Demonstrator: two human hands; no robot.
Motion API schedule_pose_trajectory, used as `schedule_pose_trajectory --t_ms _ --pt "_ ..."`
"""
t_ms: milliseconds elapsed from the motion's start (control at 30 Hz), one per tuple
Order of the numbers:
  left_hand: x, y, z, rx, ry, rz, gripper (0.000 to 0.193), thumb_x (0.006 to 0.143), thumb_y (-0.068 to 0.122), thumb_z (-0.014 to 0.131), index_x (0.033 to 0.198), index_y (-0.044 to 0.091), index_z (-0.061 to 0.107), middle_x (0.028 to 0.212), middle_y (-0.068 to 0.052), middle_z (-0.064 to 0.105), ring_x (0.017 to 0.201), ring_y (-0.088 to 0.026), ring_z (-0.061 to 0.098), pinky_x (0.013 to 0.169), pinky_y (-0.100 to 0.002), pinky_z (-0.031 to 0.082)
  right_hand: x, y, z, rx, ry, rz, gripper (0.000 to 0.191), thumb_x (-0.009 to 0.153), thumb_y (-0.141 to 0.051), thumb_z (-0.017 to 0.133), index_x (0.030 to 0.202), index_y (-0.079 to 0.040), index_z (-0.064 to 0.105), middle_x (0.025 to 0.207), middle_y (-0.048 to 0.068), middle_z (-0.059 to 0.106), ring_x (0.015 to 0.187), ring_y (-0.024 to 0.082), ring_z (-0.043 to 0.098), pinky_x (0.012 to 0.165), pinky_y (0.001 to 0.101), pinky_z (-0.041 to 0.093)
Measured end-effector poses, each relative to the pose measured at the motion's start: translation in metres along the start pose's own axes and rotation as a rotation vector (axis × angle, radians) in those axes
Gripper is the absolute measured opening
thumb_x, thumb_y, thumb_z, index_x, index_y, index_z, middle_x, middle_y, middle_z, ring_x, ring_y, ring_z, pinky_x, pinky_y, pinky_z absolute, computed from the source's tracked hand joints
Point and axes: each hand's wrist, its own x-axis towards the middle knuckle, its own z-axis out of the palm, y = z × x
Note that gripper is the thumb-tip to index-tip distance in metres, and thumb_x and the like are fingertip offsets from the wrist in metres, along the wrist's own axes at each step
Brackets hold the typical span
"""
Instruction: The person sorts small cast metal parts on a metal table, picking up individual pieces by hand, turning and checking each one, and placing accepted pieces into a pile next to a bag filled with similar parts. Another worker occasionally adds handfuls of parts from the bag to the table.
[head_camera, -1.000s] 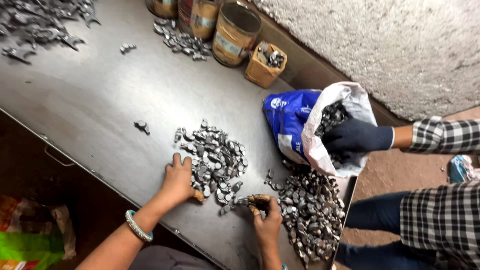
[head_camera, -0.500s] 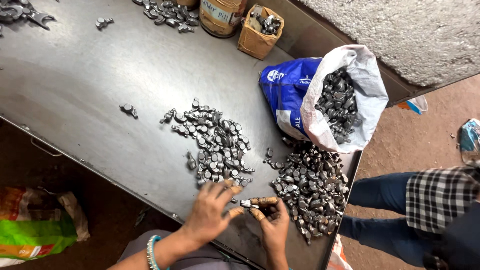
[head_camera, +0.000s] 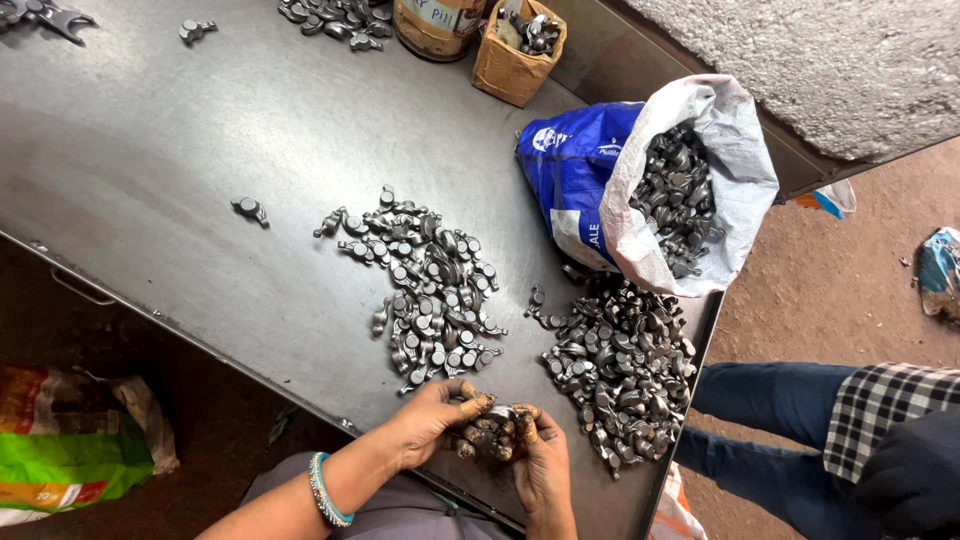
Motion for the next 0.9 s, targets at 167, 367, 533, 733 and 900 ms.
schedule_pose_trajectory --t_ms 167,367,533,733,900 --pt "-0.003 0.002 -0.001 0.008 0.028 -0.039 0.019 0.092 0.018 0.073 0.106 0.010 0.063 0.087 -0.007 0.073 0.070 -0.016 0.071 0.053 -0.033 0.059 0.003 0.003 -0.005 -0.022 -0.040 -0.034 0.031 0.083 -0.016 0.080 0.104 0.003 0.068 0.090 0.008 0.074 0.076 0.016 0.071 0.064 0.0292 0.058" --pt "-0.005 0.007 -0.012 0.031 -0.027 0.064 0.019 0.091 0.015 0.077 0.101 0.005 0.064 0.088 -0.006 0.073 0.070 -0.015 0.071 0.054 -0.031 0.060 0.007 0.002 -0.004 -0.147 -0.022 -0.050 0.022 0.086 -0.006 0.078 0.103 0.004 0.069 0.088 0.011 0.074 0.073 0.019 0.071 0.063 0.0299 0.057" --pt "-0.008 0.009 -0.012 0.090 -0.072 0.125 0.020 0.092 0.016 0.078 0.100 0.004 0.065 0.086 -0.007 0.072 0.068 -0.014 0.069 0.055 -0.030 0.059 0.009 0.003 -0.001 -0.129 -0.014 -0.037 0.020 0.086 -0.005 0.076 0.103 0.004 0.070 0.088 0.011 0.074 0.075 0.021 0.071 0.064 0.0318 0.057" --pt "-0.010 0.017 -0.006 0.022 0.088 -0.005 0.026 0.091 0.032 0.068 0.103 0.009 0.065 0.084 -0.003 0.074 0.066 -0.012 0.070 0.051 -0.030 0.058 -0.006 -0.014 0.041 -0.523 -0.242 -0.370 0.021 0.083 0.005 0.082 0.103 0.008 0.075 0.109 0.015 0.071 0.100 0.025 0.070 0.083 0.0358 0.058" --pt "-0.018 0.032 -0.009 0.160 0.048 0.094 0.035 0.088 0.033 0.077 0.100 0.003 0.065 0.077 -0.008 0.072 0.060 -0.016 0.068 0.047 -0.030 0.052 0.011 -0.039 0.115 -1.339 0.033 -0.617 0.037 0.073 -0.001 0.082 0.109 -0.006 0.074 0.108 0.011 0.070 0.101 0.025 0.068 0.089 0.0365 0.055"
